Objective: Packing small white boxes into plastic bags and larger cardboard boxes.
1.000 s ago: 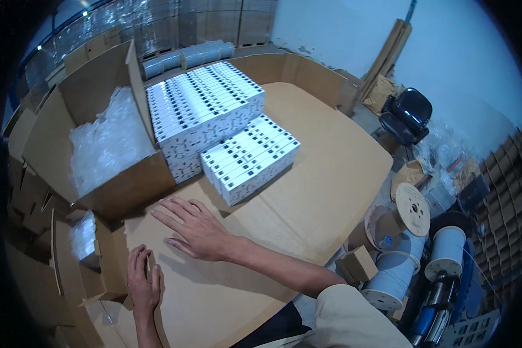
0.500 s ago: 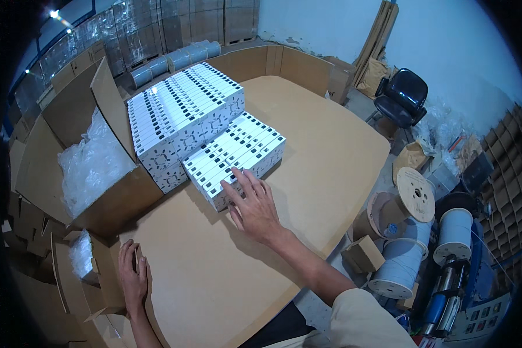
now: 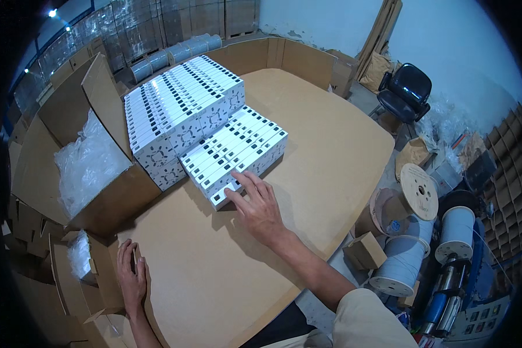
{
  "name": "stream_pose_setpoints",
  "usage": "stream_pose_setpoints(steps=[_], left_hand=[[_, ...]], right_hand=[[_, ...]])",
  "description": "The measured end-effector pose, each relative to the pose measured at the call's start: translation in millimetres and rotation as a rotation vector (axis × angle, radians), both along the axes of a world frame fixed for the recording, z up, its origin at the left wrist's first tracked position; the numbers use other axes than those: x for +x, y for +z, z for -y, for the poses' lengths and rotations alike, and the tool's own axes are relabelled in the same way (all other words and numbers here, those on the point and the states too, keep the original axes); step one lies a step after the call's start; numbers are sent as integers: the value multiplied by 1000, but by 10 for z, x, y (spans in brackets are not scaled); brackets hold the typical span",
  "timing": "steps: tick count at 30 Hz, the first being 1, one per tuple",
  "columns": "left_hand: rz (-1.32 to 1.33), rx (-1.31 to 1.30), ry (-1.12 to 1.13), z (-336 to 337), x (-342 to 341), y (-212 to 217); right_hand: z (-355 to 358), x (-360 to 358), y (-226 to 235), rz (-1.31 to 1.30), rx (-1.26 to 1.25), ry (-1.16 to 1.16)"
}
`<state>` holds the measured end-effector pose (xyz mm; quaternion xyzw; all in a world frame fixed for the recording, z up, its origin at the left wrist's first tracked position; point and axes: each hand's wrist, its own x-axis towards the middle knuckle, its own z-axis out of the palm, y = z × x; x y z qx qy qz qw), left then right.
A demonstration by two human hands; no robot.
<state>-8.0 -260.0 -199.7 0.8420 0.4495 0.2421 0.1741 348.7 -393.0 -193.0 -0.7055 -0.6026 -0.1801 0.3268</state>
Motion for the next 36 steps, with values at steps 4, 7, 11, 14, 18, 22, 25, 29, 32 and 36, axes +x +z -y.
stream_pose_setpoints(steps=[4,7,11,14,18,22,25,29,32,36], left_hand=[[-7,-2,-8,8,-1,-2],[-4,8,1,21,22,27],[6,-8,2,10,13,-1],[17,-9,-3,15,4,-12],[33,-2,13,34,34,10],[157,-67,-24,11,-25,34],[344,-85,-11,22,-1,55],[579,-308,-7,43,-10,-26],[780,-623,-69,59,-5,-45],[805,-779,-85,57,-31,-5]], right_hand=[[-8,61,-16,44,19,28],[-12,101,13,57,28,58],[22,147,86,45,10,102],[45,151,134,21,-30,123],[99,155,172,62,-56,156],[109,-36,373,-8,-147,201],[31,-204,466,-68,-212,248],[-153,-514,530,-136,-247,338],[-311,-780,524,-160,-264,397],[-528,-1083,505,-176,-279,473]])
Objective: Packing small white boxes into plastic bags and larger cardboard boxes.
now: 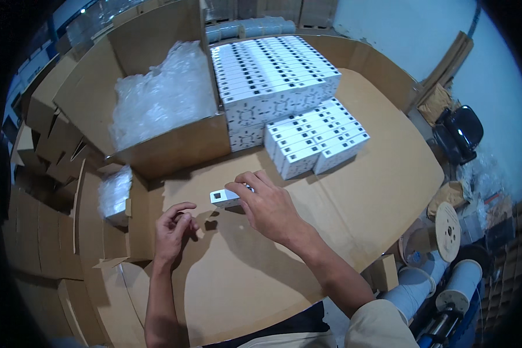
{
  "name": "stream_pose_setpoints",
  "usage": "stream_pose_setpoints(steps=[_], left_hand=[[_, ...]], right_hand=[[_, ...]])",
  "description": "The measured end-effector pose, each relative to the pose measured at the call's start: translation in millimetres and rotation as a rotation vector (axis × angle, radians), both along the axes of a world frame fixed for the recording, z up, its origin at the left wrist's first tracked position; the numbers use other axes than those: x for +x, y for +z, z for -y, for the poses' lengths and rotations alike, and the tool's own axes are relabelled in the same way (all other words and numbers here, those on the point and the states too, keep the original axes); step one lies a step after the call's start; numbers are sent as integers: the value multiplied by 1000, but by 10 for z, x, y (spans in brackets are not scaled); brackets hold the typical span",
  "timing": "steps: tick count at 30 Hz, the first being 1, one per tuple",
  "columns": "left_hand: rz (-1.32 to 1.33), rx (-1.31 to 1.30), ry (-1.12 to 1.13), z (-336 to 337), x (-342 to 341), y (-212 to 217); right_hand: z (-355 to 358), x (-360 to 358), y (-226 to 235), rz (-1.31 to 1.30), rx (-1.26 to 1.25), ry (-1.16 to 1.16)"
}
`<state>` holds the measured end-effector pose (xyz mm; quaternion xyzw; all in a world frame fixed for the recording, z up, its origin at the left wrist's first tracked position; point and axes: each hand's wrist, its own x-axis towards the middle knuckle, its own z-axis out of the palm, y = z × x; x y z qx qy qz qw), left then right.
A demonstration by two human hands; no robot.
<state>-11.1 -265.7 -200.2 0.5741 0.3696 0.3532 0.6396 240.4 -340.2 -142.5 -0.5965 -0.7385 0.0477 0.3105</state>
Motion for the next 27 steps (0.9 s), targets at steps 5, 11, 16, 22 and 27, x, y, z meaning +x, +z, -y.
stream_pose_setpoints(steps=[5,11,16,22,27], left_hand=[[-56,-8,-3,-81,-47,23],[208,-149,125,-182,-107,-92],[208,-80,251,-200,-114,-58],[198,51,243,-197,-39,-84],[67,201,259,-201,17,-84]], right_hand=[[-237,-341,-34,-42,58,91],[-393,-605,-107,-64,148,150],[-410,-679,-215,-268,198,148],[-493,-643,-561,-823,59,64],[-541,-550,-745,-1055,-152,46]])
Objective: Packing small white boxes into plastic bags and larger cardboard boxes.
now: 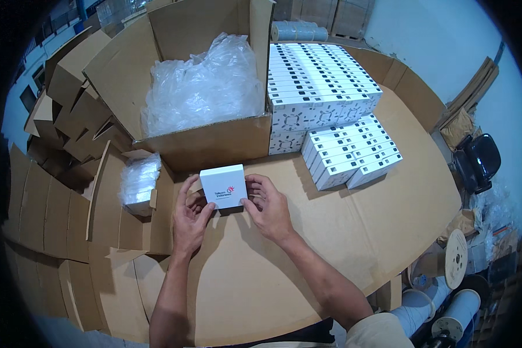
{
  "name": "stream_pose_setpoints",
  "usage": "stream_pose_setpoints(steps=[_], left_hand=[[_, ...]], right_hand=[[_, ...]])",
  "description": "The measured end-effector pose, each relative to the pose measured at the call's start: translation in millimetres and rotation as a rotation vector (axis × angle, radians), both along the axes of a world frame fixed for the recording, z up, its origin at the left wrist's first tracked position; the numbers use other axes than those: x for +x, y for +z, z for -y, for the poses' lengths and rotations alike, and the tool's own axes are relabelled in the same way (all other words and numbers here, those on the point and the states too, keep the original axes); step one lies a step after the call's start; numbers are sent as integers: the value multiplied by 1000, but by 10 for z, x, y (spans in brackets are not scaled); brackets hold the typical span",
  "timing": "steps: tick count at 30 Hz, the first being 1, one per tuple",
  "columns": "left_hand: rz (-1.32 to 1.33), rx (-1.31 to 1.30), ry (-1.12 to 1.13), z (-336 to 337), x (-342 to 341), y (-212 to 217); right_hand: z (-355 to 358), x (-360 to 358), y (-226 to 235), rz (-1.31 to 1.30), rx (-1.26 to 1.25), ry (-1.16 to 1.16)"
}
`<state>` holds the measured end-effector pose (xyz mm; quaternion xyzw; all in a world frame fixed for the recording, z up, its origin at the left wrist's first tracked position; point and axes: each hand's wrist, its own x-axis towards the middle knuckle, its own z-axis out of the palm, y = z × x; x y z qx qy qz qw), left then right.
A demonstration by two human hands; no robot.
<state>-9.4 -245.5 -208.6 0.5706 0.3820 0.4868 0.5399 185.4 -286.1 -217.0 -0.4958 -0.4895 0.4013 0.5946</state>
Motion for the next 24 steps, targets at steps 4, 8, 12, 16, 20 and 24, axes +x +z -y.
stream_pose_setpoints(steps=[4,8,12,16,20,24], left_hand=[[-200,137,31,-47,-17,-138],[-231,173,42,-20,4,-109],[-379,194,33,-12,-39,-115],[-402,190,35,-2,-37,-114],[-402,212,49,11,-33,-106],[-426,184,30,46,-9,2]], right_hand=[[-22,69,-21,132,30,-11],[20,95,20,386,18,-52],[28,104,44,458,21,-60],[31,131,30,493,40,-27],[27,133,5,515,49,-24],[21,157,-5,547,53,-19]])
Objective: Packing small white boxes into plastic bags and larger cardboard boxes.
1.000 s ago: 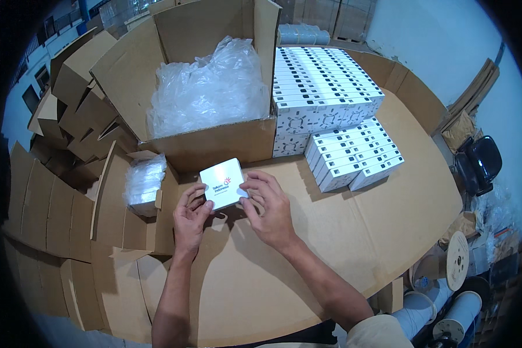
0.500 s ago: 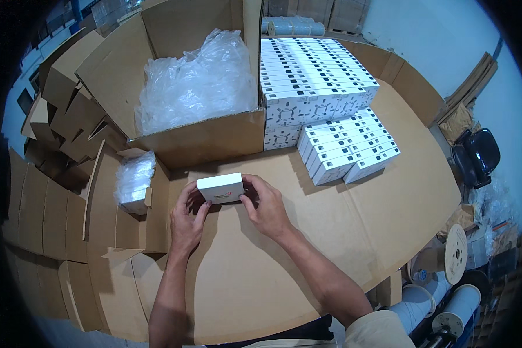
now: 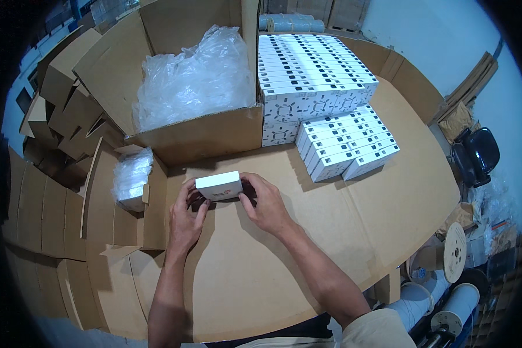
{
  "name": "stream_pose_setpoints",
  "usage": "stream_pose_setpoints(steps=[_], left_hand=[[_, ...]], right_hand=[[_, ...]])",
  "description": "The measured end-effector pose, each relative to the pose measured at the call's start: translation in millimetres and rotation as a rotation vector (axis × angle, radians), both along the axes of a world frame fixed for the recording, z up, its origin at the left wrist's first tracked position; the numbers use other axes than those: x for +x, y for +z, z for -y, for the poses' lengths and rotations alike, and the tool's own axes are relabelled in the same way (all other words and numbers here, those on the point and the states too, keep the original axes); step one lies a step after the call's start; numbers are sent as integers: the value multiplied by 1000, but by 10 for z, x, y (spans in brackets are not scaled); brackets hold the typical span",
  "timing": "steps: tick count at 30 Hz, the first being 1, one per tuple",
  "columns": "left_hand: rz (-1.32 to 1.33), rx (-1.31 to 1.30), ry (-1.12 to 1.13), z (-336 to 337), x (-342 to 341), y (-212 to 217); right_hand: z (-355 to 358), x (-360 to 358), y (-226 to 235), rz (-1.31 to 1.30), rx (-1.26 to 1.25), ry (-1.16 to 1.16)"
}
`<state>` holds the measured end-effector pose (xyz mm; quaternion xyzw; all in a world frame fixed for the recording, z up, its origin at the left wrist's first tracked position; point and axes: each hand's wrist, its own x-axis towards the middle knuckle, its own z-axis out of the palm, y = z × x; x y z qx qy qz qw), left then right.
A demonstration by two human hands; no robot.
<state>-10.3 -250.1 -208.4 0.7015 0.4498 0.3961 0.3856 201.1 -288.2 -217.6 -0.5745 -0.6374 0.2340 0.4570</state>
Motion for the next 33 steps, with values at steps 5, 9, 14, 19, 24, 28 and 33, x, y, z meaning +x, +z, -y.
stream_pose_setpoints(steps=[5,9,14,19,24,28,33], left_hand=[[14,47,25,42,15,67],[-60,208,117,61,-89,130],[-86,488,201,-16,-5,522],[-46,564,253,-596,273,1042],[-38,543,229,-1432,527,1408],[20,603,265,-2053,881,1582],[-163,196,331,-2519,1029,1669]], right_hand=[[51,88,45,63,-28,58],[211,206,-1,393,30,86],[427,236,-3,706,-64,42],[461,260,29,723,-72,35],[445,238,73,715,-74,36],[442,257,63,701,-74,32],[469,253,30,697,-99,39]])
